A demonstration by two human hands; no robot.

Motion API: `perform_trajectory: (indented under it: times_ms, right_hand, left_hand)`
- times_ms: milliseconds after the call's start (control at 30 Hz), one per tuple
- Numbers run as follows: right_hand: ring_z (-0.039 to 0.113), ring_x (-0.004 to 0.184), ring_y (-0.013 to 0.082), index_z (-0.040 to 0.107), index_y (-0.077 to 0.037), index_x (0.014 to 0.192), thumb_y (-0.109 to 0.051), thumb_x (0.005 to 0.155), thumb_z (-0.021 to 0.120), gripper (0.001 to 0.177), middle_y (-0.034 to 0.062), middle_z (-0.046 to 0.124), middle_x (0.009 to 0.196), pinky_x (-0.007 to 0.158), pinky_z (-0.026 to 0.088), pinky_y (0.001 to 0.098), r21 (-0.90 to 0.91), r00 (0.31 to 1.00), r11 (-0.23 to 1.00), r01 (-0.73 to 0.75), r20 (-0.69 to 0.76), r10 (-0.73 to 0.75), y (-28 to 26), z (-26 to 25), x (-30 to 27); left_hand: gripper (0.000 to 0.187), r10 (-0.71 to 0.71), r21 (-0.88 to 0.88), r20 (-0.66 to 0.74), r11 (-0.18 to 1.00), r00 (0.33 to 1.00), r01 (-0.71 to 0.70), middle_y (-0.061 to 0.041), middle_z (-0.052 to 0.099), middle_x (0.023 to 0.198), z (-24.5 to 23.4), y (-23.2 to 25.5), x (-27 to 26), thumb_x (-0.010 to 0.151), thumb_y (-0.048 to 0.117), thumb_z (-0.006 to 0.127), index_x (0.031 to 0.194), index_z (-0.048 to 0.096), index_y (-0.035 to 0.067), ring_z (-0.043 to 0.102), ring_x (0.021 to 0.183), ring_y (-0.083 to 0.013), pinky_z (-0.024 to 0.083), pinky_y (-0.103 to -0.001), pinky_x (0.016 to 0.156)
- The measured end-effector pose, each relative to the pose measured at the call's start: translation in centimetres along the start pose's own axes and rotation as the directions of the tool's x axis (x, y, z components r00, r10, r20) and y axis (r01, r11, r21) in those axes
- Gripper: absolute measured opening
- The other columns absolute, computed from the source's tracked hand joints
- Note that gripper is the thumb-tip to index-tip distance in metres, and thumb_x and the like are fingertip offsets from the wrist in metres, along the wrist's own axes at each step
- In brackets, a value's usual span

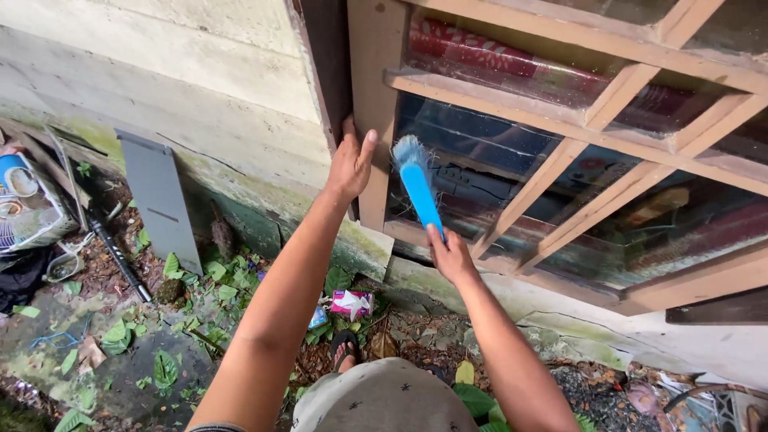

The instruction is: Cleaning a multi-pane wooden window frame and glass from the outside using a blue brush.

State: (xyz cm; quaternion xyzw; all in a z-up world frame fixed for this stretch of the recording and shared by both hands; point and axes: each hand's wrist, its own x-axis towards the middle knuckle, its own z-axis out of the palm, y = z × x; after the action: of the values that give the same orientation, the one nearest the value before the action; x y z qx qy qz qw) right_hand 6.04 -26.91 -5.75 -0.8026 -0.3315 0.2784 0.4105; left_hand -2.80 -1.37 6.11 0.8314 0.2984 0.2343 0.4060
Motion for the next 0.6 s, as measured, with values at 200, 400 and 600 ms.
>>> perform_trajectory:
  times_ms: [200,400,600]
  right_hand:
    - [0.055,0.053,0.0369,0.058,-0.002,0.079,-0.051,0.106,0.045,0.058,0.021,0.057,0.06,0.05,0.042,0.0451,-0.098,0.957,0.977,-0.187,0.207,0.204,10.0,4.1,0.2]
    - [0.063,0.066,0.0368,0.064,-0.006,0.079,-0.06,0.102,0.043,0.062,0.0196,0.063,0.065,0.062,0.049,0.045,-0.256,0.931,0.93,-0.262,0.188,0.314,5.7,1.6,-3.6]
    - [0.065,0.053,0.0248,0.064,-0.011,0.079,-0.038,0.109,0.054,0.041,0.0056,0.06,0.05,0.06,0.054,0.0346,0.023,0.951,0.99,0.138,-0.281,-0.127,-6.2,-5.8,-1.5]
  left_hand:
    - [0.096,-0.012,-0.026,0.026,1.0,1.0,0.012,-0.037,0.05,0.147,-0.4,1.4,-0.1,0.102,0.073,0.023,0.161,0.016,-0.003,0.051,0.136,-0.0507,0.038,-0.059,0.118]
    - [0.094,-0.006,-0.028,0.024,1.0,1.0,0.007,-0.038,0.051,0.145,-0.5,0.6,0.1,0.103,0.07,0.029,0.161,0.015,-0.002,0.051,0.135,-0.0513,0.039,-0.059,0.116]
    - [0.092,0.013,-0.039,0.022,0.999,1.0,-0.012,-0.039,0.051,0.144,0.0,0.0,-0.4,0.104,0.068,0.03,0.16,0.016,-0.003,0.052,0.134,-0.0521,0.04,-0.06,0.114]
